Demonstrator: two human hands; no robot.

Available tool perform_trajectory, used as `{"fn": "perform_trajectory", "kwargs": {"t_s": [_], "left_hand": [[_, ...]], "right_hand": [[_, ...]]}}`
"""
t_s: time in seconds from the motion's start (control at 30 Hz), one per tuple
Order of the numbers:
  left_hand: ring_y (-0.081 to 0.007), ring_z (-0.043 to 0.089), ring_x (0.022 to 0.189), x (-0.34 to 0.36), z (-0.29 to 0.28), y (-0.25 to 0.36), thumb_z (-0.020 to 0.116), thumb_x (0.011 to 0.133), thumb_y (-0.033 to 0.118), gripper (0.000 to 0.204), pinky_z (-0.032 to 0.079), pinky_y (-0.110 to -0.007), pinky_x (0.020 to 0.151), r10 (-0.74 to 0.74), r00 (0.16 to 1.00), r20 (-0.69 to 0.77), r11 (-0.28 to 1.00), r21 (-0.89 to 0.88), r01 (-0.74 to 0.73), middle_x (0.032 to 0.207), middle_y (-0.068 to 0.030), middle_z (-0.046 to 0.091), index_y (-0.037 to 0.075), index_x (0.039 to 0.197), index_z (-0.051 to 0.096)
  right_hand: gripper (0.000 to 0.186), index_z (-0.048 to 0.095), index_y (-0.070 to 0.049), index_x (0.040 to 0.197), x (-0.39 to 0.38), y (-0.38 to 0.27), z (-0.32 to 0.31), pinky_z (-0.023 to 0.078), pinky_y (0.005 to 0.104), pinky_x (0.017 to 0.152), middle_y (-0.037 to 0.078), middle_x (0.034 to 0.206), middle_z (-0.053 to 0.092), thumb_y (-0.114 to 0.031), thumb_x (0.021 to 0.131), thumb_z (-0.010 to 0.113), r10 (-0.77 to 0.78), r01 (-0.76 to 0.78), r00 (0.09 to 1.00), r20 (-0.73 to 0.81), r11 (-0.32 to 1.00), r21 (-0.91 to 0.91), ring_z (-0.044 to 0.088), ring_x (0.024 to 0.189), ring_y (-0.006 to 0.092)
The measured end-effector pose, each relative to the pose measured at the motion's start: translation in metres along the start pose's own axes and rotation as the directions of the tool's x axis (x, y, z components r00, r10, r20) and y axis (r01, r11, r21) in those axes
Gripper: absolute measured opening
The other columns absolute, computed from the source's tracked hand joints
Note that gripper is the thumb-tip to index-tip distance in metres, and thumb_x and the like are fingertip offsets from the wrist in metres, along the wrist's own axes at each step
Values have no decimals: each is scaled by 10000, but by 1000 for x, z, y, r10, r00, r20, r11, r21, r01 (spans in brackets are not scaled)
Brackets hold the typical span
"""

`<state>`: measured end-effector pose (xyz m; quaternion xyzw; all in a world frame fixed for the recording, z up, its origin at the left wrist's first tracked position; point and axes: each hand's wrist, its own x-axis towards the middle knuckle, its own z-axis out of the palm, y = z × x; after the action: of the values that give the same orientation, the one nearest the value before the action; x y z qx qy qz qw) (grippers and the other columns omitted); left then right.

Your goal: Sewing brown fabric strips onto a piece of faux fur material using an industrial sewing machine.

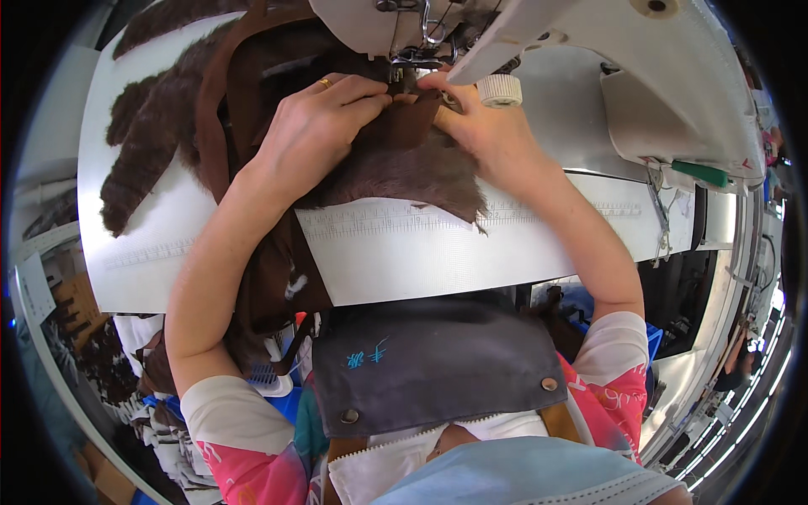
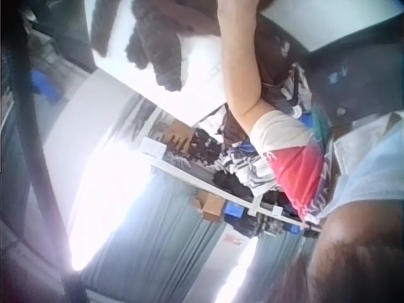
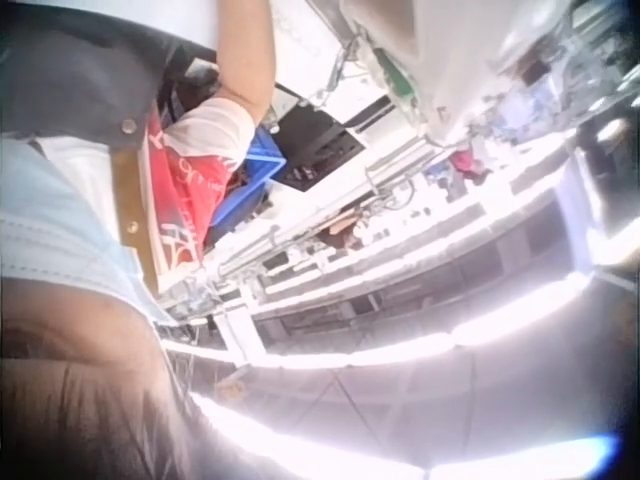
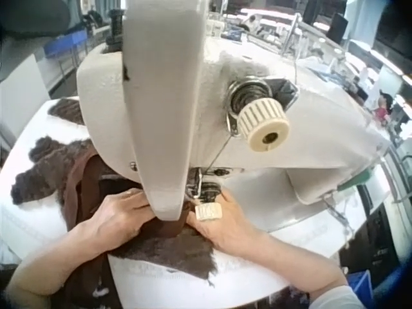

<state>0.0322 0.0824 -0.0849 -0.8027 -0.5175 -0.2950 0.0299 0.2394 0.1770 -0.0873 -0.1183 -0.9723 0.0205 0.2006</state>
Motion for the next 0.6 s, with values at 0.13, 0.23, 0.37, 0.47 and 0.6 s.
{"fn": "perform_trajectory", "kwargs": {"t_s": [0.13,0.23,0.37,0.47,0.6], "left_hand": [[-239,606,863,4,2,-4,575,616,-55,283,519,-311,708,6,1000,-7,1000,-14,-6,951,-61,617,13,883,642],[-241,608,863,4,2,-5,573,613,-61,289,521,-314,705,17,1000,-18,1000,10,-17,953,-61,617,13,884,640],[-239,608,858,0,1,-3,578,613,-56,290,519,-311,706,20,1000,-11,1000,-17,-21,947,-63,616,15,887,641],[-235,609,858,1,0,-6,581,615,-47,286,518,-310,713,32,999,-6,999,3,-32,959,-64,618,13,888,641],[-239,609,862,-1,-10,-4,582,604,-54,305,518,-307,716,55,998,-8,993,103,-54,985,-76,622,9,896,641]], "right_hand": [[283,648,-97,896,0,0,-2,386,388,883,115,966,579,-51,617,640,41,-42,998,53,999,15,494,1035,301],[280,647,-95,894,2,4,1,386,389,879,114,968,578,-52,618,640,37,-39,999,22,995,96,495,1038,300],[272,643,-92,894,1,1,-4,387,393,878,114,980,577,-59,625,639,-32,30,999,42,999,43,496,1037,298],[266,638,-85,897,-1,2,2,391,402,876,110,989,578,-45,634,624,-5,0,999,52,997,83,496,1036,304],[221,630,-56,917,-8,6,9,418,374,852,105,1005,579,13,714,576,296,-249,955,-10,821,514,517,1005,289]]}}
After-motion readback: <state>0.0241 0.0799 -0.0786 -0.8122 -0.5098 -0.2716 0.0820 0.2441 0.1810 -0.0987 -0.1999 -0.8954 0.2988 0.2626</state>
